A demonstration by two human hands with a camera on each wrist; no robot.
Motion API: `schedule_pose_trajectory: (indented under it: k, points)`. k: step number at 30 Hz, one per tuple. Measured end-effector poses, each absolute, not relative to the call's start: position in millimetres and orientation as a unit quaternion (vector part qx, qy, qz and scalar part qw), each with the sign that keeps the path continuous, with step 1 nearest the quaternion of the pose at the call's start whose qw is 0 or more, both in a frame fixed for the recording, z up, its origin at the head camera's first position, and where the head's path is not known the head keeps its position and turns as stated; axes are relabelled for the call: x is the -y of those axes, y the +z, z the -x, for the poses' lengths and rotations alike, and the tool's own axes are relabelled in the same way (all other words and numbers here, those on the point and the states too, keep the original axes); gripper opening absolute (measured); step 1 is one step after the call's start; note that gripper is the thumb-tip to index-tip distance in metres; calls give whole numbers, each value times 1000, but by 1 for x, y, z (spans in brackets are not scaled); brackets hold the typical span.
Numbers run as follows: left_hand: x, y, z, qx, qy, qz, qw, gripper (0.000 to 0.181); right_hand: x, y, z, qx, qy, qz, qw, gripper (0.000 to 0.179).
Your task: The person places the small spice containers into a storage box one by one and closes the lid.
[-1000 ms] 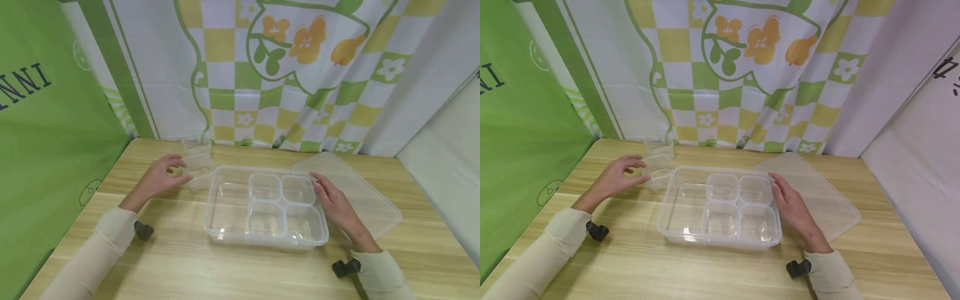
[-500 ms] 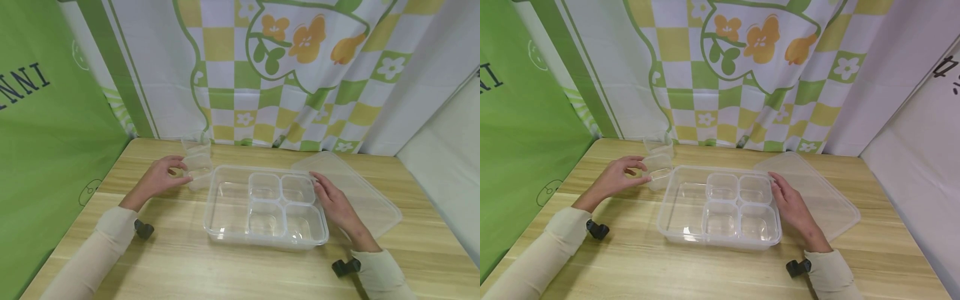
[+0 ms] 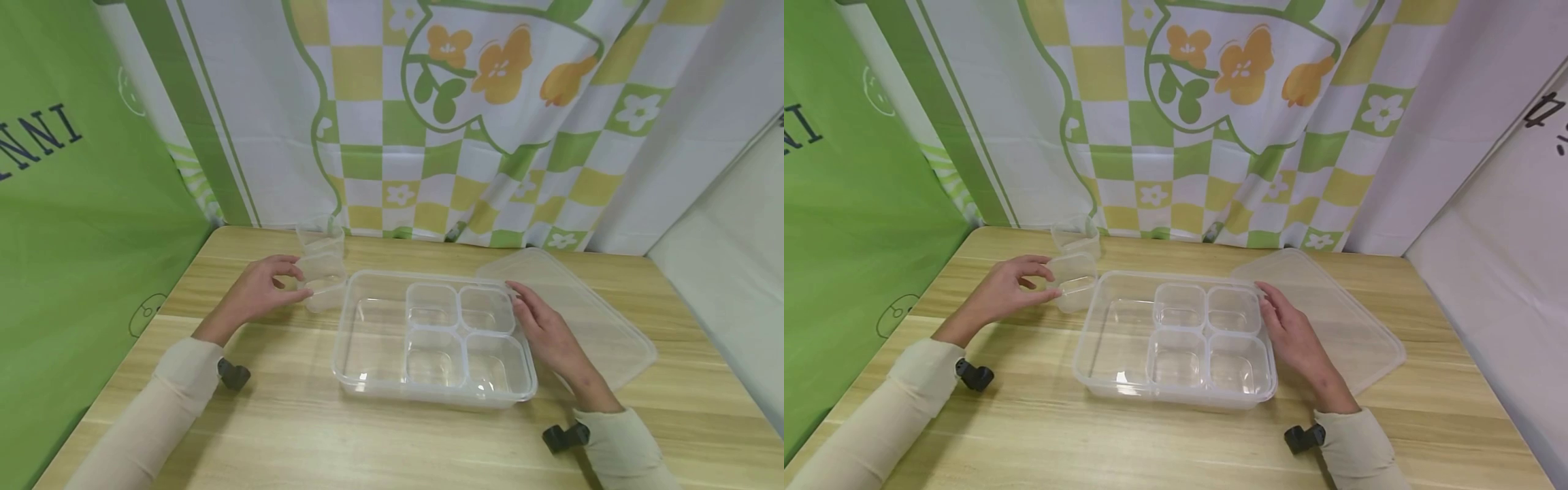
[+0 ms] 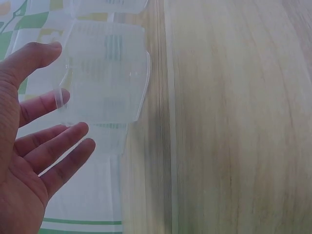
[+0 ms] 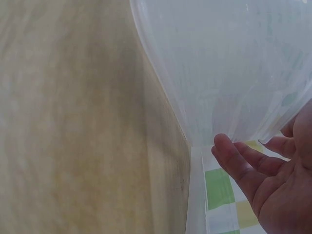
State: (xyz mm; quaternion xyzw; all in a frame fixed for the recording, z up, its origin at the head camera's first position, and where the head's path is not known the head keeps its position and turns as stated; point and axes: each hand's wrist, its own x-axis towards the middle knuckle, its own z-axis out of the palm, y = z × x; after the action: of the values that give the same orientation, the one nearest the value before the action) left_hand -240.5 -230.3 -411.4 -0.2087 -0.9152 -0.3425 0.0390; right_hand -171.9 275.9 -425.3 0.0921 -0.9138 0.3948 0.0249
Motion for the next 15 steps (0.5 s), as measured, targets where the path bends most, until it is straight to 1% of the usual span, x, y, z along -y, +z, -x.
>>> schedule_pose_trajectory:
  k: [15]
  points:
    - [237, -400, 236, 912, -353, 200, 54, 33, -275, -424, 171, 914, 394, -92, 26, 53]
